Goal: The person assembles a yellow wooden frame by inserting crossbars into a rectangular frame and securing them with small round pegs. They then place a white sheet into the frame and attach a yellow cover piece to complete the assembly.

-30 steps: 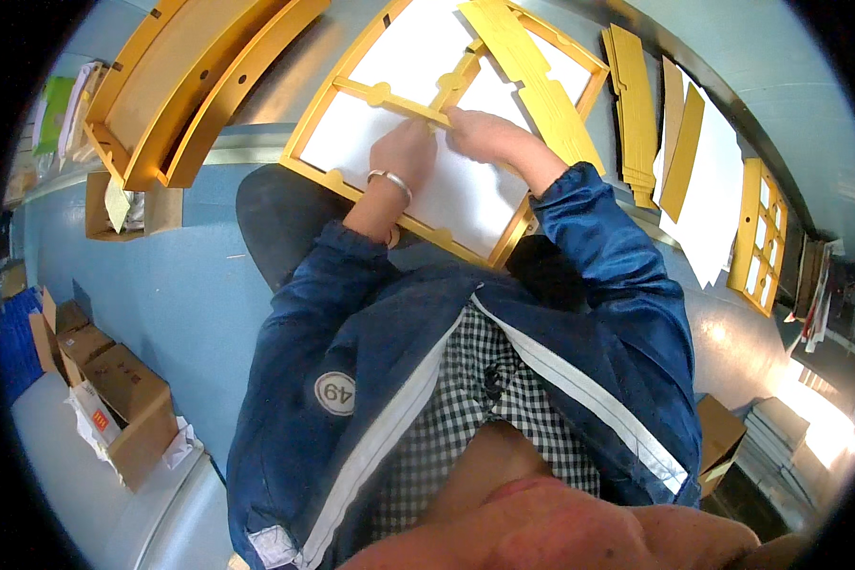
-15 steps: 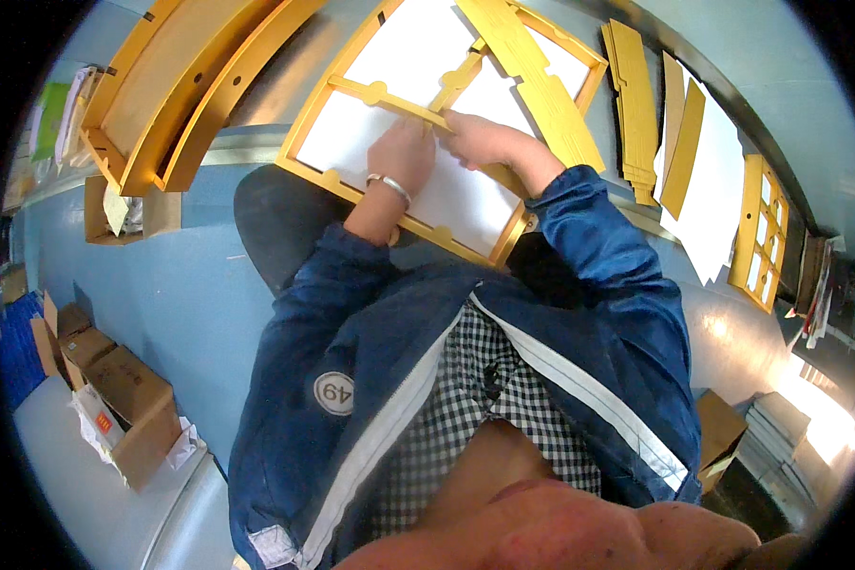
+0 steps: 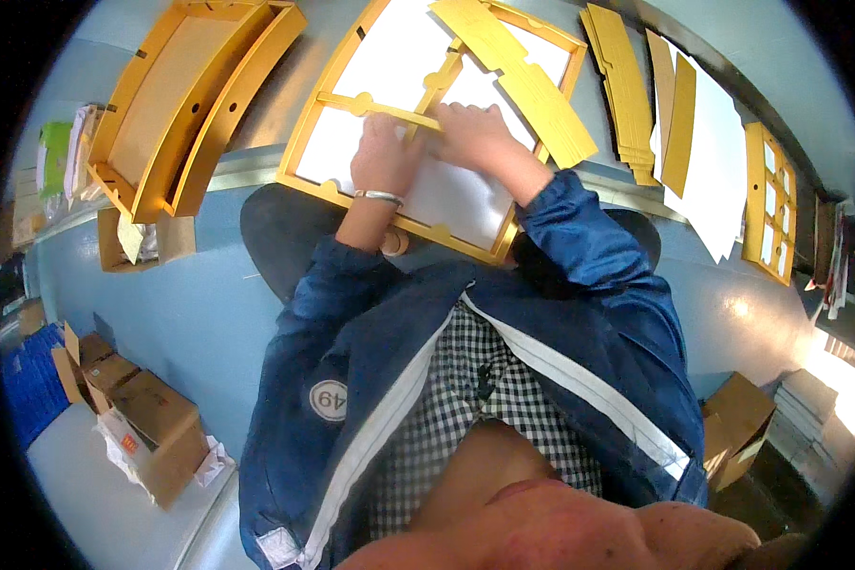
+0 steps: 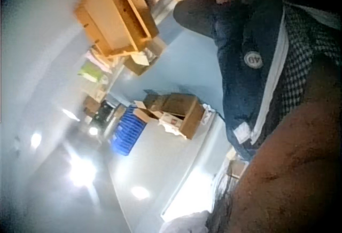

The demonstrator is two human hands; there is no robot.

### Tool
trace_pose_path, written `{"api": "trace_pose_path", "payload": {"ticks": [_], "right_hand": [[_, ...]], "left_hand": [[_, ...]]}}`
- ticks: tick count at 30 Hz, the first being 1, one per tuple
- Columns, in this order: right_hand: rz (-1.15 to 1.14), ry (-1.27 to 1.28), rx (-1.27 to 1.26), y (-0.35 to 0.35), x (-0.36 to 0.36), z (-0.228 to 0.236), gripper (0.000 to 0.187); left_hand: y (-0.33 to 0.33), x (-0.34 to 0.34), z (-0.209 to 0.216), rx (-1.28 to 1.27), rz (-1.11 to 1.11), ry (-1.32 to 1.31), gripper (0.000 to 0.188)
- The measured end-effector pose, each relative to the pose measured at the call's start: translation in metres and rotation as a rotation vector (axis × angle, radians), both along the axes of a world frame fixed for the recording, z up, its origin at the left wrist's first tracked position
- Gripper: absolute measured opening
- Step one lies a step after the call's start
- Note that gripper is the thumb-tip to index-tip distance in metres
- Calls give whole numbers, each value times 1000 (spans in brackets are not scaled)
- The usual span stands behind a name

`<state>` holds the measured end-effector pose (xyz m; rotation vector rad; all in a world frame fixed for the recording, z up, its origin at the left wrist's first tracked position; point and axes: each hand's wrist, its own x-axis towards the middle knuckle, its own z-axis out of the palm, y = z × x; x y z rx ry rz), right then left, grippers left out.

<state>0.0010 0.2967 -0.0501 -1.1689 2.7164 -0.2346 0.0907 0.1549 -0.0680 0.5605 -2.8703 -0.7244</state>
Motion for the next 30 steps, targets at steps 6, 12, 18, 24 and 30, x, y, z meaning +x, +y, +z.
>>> {"api": "trace_pose_path", "payload": {"ticks": [6, 12, 18, 24, 30], "right_hand": [[-411, -19, -580, 111, 36, 11, 52], [-648, -503, -703, 138, 98, -33, 66], [-681, -672, -681, 126, 90, -27, 80], [-660, -480, -614, 121, 89, -61, 82], [-729, -618, -432, 117, 85, -33, 80]], "left_hand": [[34, -15, 41, -158, -576, 265, 61], [77, -45, -8, -308, -1029, 247, 16], [79, -51, -20, -391, -1014, 288, 9], [81, -54, -33, -504, -1000, 183, 11], [98, -53, -29, -555, -1016, 70, 12]]}}
